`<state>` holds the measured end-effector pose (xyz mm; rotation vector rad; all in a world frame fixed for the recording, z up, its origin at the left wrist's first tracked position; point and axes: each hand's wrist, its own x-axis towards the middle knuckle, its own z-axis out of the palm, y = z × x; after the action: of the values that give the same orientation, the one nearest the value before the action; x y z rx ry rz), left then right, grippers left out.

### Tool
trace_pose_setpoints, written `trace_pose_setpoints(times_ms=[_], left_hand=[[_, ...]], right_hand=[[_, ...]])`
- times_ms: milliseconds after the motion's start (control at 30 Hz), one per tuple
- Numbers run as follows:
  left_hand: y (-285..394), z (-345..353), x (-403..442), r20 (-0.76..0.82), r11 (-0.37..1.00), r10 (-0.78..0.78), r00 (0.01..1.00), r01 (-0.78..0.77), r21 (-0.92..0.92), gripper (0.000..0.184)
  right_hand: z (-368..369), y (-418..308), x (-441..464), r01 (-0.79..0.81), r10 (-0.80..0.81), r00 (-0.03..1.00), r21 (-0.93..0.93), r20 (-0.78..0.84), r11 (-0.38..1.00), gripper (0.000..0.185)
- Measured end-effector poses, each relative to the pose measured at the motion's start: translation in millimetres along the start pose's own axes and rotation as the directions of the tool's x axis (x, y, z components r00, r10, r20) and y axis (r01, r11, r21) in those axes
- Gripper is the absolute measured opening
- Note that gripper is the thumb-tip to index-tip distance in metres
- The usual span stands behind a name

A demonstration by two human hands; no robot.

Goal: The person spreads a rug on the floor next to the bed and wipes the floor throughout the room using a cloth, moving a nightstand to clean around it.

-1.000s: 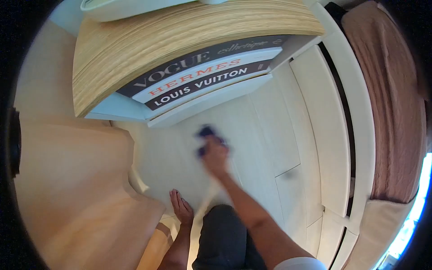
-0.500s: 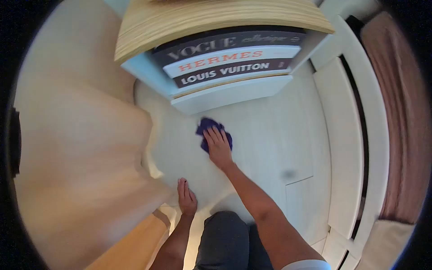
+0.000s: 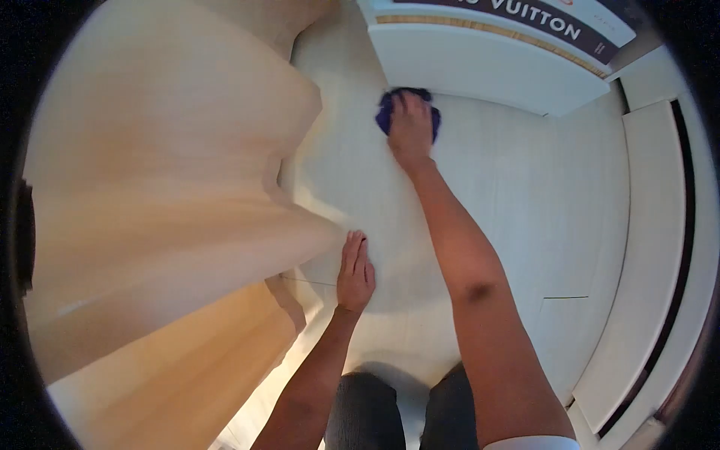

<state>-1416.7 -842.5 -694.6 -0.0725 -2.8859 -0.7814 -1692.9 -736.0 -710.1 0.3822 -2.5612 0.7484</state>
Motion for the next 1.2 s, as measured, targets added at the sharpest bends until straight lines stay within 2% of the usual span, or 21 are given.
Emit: trace_pose_setpoints(times_ms=[33, 67, 100, 133, 167, 233, 300, 367, 433, 467, 533, 600, 633, 667, 733, 867, 933, 1000, 1067, 1133, 1200], left_hand=[[-1, -2, 3, 0.018, 1.0, 0.027, 0.999, -0.027, 0.007, 0.041], [-3, -4, 3, 0.032, 0.998, 0.053, 0.998, -0.054, 0.011, 0.041], [-4, -3, 0, 0.032, 0.997, 0.07, 0.997, -0.07, 0.017, 0.041], [-3, 7, -9, 0.025, 0.995, 0.095, 0.995, -0.094, -0.016, 0.041], [-11, 16, -26, 0.055, 0.999, 0.018, 0.998, -0.016, -0.04, 0.041], [-12, 14, -27, 0.087, 0.996, -0.037, 0.996, 0.043, -0.075, 0.042], [3, -6, -12, 0.019, 0.992, 0.035, 0.999, -0.033, -0.12, 0.041], [4, -6, -13, 0.002, 0.991, 0.054, 0.999, -0.053, -0.125, 0.04], [3, -3, -14, -0.015, 0.99, 0.061, 0.998, -0.062, -0.123, 0.038], [2, -2, -15, -0.003, 0.986, 0.082, 0.997, -0.081, -0.142, 0.038], [3, 0, -12, -0.007, 0.991, 0.069, 0.998, -0.07, -0.111, 0.04], [7, 1, -6, 0.026, 0.982, 0.093, 0.995, -0.087, -0.167, 0.04], [7, 4, -5, 0.008, 0.983, 0.087, 0.996, -0.084, -0.162, 0.04], [7, 6, -7, 0.002, 0.984, 0.081, 0.997, -0.08, -0.158, 0.04], [0, 7, -19, 0.059, 0.973, 0.102, 0.993, -0.087, -0.214, 0.041], [10, 11, -16, 0.065, 0.984, 0.116, 0.991, -0.106, -0.143, 0.042], [13, 16, -18, 0.054, 0.979, 0.137, 0.989, -0.127, -0.161, 0.044], [2, 17, -20, -0.002, 0.966, 0.119, 0.993, -0.116, -0.231, 0.041], [6, 19, -11, 0.003, 0.954, 0.253, 0.967, -0.249, -0.167, 0.043], [10, 15, -18, 0.024, 0.971, 0.187, 0.982, -0.181, -0.154, 0.043], [15, 13, -21, 0.075, 0.977, 0.207, 0.975, -0.202, -0.075, 0.046]], right_hand=[[14, -15, 4, 0.047, -0.045, 0.999, 0.059, -0.025, 0.997, 0.031], [23, -38, 8, -0.065, -0.013, 0.976, 0.345, 0.219, 0.936, 0.025], [41, -68, -2, 0.143, -0.201, 0.976, 0.452, 0.083, 0.88, 0.021], [47, -133, -35, -0.063, -0.298, 0.84, 0.627, 0.454, 0.777, 0.028], [52, -158, -47, 0.028, -0.457, 0.631, 0.57, 0.627, 0.821, 0.031], [24, -143, -89, 0.614, -0.728, 0.642, 0.406, 0.24, 0.676, 0.033], [-13, -97, -82, 0.25, -0.462, 0.791, 0.476, 0.401, 0.843, 0.038], [-75, -15, -86, 0.13, -0.159, 0.901, 0.099, 0.404, 0.987, 0.042], [-139, 99, -144, -0.043, 0.047, 0.999, -0.143, 0.023, 0.989, 0.044], [-197, 127, -169, -0.209, 0.224, 0.974, -0.257, 0.03, 0.944, 0.043], [-287, 177, -256, -0.518, 0.506, 0.852, -0.368, -0.136, 0.772, 0.053], [-339, 197, -374, -0.718, 0.635, 0.658, -0.59, -0.404, 0.369, 0.067], [-335, 193, -410, -0.791, 0.699, 0.407, -0.609, -0.589, -0.053, 0.069], [-339, 188, -414, -0.789, 0.697, 0.379, -0.607, -0.609, -0.1, 0.069], [-315, 182, -396, -0.888, 0.687, 0.384, -0.45, -0.617, 0.092, 0.068], [-201, 82, -263, -0.614, 0.513, 0.785, -0.327, -0.345, 0.719, 0.05], [-174, -4, -211, -0.685, 0.675, 0.728, -0.162, -0.12, 0.71, 0.055], [-150, -63, -213, -0.537, 0.547, 0.807, -0.109, 0.221, 0.836, 0.058], [-161, -91, -252, -0.301, 0.276, 0.926, 0.06, 0.258, 0.952, 0.06], [-201, -89, -303, -0.506, 0.443, 0.804, 0.065, 0.398, 0.86, 0.061], [-267, -93, -381, -0.79, 0.759, 0.539, -0.092, 0.365, 0.606, 0.064]])
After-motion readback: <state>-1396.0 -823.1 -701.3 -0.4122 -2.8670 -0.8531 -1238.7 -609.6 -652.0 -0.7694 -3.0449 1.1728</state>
